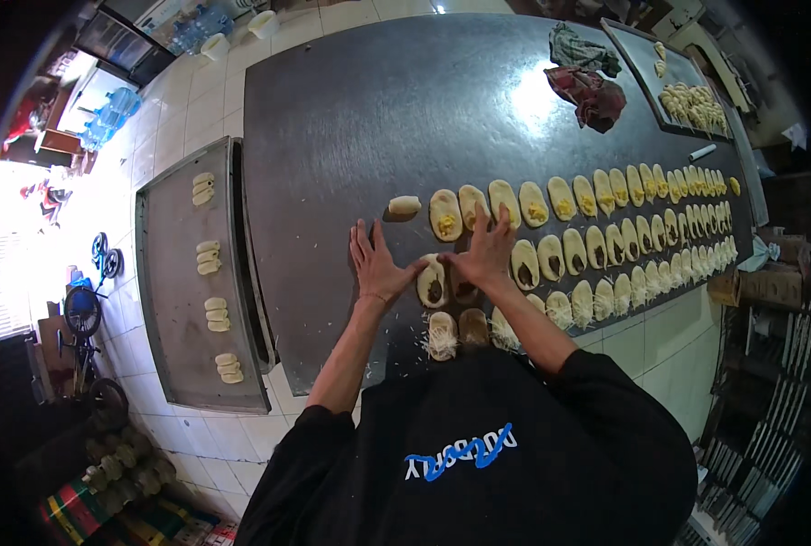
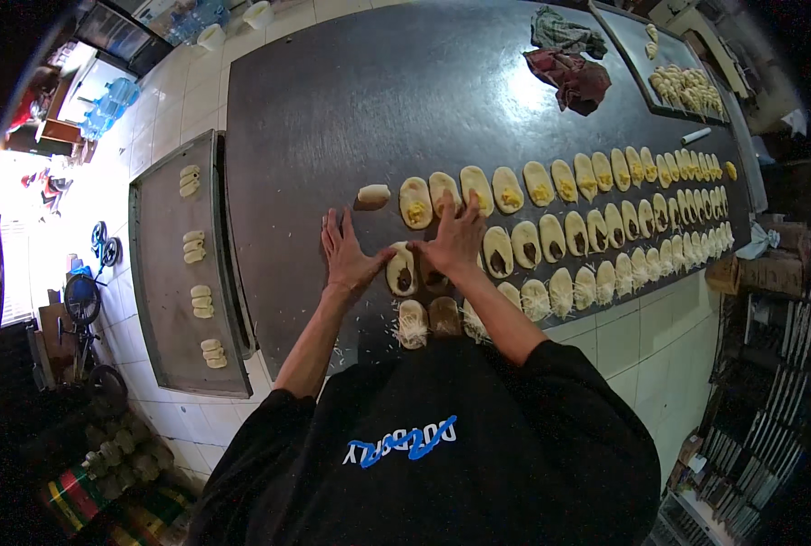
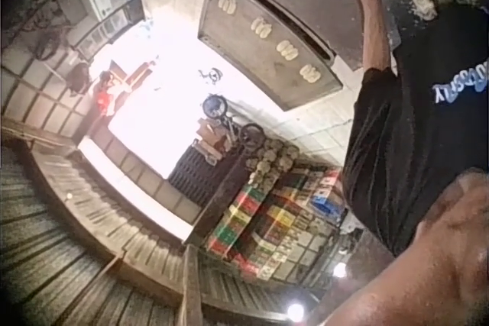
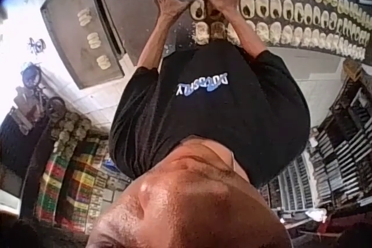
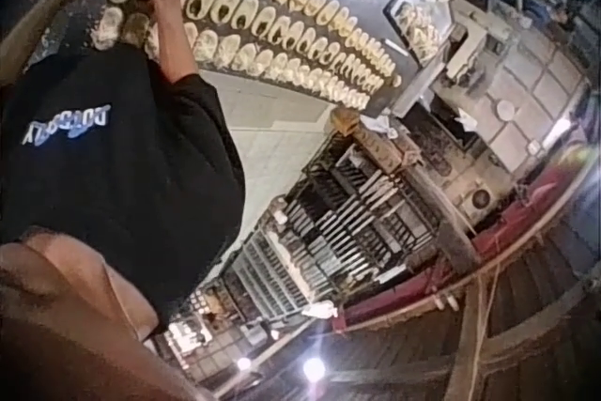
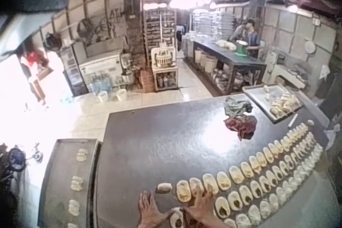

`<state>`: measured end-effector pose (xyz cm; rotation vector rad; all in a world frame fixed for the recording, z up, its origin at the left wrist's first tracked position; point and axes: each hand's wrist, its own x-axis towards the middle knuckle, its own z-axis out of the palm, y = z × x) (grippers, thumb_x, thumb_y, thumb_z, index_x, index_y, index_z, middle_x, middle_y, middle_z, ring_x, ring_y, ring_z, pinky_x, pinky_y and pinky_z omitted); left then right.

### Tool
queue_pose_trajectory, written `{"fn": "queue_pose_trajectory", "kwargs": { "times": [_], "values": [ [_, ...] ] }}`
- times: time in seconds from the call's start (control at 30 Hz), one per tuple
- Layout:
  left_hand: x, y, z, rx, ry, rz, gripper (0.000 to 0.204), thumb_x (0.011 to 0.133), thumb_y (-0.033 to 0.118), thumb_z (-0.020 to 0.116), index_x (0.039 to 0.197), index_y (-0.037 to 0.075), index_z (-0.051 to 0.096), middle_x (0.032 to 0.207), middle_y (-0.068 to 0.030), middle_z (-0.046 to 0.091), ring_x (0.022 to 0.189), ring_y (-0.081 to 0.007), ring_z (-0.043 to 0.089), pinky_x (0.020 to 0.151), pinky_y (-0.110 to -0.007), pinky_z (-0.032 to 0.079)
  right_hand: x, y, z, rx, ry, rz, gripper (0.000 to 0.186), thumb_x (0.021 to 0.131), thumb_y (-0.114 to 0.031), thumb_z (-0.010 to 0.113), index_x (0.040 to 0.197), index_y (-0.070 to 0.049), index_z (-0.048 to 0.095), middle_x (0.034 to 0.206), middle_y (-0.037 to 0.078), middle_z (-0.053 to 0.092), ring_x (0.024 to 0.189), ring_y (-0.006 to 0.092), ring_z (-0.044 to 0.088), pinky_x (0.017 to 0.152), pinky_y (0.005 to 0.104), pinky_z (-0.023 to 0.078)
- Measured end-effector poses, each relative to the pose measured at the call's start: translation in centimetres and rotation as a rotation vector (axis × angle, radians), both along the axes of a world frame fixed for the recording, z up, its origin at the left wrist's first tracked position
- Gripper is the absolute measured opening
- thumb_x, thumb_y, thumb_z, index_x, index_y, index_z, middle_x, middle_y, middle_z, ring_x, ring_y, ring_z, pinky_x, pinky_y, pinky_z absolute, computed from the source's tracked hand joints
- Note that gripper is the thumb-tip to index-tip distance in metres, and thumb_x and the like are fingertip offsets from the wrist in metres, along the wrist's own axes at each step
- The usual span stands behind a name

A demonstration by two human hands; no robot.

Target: Folding and rolling dough pieces with fillings on a bakery table.

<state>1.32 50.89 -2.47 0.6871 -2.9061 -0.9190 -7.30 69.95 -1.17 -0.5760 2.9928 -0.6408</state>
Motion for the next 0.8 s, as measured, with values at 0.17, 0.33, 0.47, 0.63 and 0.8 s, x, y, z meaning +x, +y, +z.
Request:
{"fn": "queue_pose_trajectory", "kwargs": {
  "times": [0.17, 0.33, 0.47, 0.63, 0.8],
  "values": [
    [-2.2, 0.3, -0.6, -0.075, -0.080, 0.101, 0.113, 0.064, 0.048, 0.085, 0.150, 0.009, 0.022, 0.158, -0.0202, 0.010, 0.147, -0.0397, 0.003, 0.120, -0.050, 0.009, -0.9, -2.8, 0.8, 0.069, -0.077, -0.122, 0.112, 0.060, -0.052, 0.086, 0.148, -0.019, 0.025, 0.148, 0.027, 0.016, 0.132, 0.0518, 0.026, 0.104, 0.0619, 0.027],
    [-3.2, 0.9, -1.7, -0.129, 0.000, 0.193, 0.086, 0.072, 0.038, 0.081, 0.141, 0.009, 0.038, 0.151, -0.0178, 0.025, 0.143, -0.0391, 0.015, 0.118, -0.050, 0.013, -1.8, -3.9, 0.9, 0.031, 0.031, -0.151, 0.095, 0.072, -0.042, 0.080, 0.148, -0.020, 0.027, 0.149, 0.025, 0.016, 0.128, 0.0491, 0.030, 0.102, 0.0597, 0.031],
    [0.1, 0.1, -2.7, 0.016, 0.188, -0.018, 0.041, 0.081, 0.019, 0.073, 0.119, 0.007, 0.061, 0.128, -0.0152, 0.050, 0.126, -0.0355, 0.043, 0.109, -0.045, 0.032, 0.2, -2.1, -0.8, -0.204, 0.297, -0.092, 0.074, 0.071, -0.029, 0.081, 0.134, -0.013, 0.049, 0.137, 0.025, 0.036, 0.123, 0.0446, 0.037, 0.102, 0.0529, 0.034],
    [8.8, 2.8, -2.0, 0.162, 0.373, -0.073, 0.021, 0.079, 0.013, 0.074, 0.098, 0.003, 0.072, 0.110, -0.0147, 0.057, 0.114, -0.0350, 0.050, 0.096, -0.042, 0.042, 9.2, 3.3, -1.4, -0.261, 0.130, 0.052, 0.029, 0.071, -0.025, 0.082, 0.094, -0.011, 0.072, 0.126, 0.018, 0.051, 0.113, 0.0372, 0.046, 0.095, 0.0472, 0.036],
    [7.6, 5.5, -1.1, -0.036, 0.404, -0.046, 0.020, 0.074, 0.010, 0.076, 0.094, 0.007, 0.073, 0.104, -0.0118, 0.060, 0.107, -0.0317, 0.053, 0.098, -0.040, 0.041, 10.3, 2.0, -3.7, -0.196, 0.326, 0.098, 0.010, 0.071, -0.019, 0.078, 0.076, -0.011, 0.074, 0.124, 0.016, 0.051, 0.112, 0.0383, 0.045, 0.094, 0.0478, 0.038]
  ]
}}
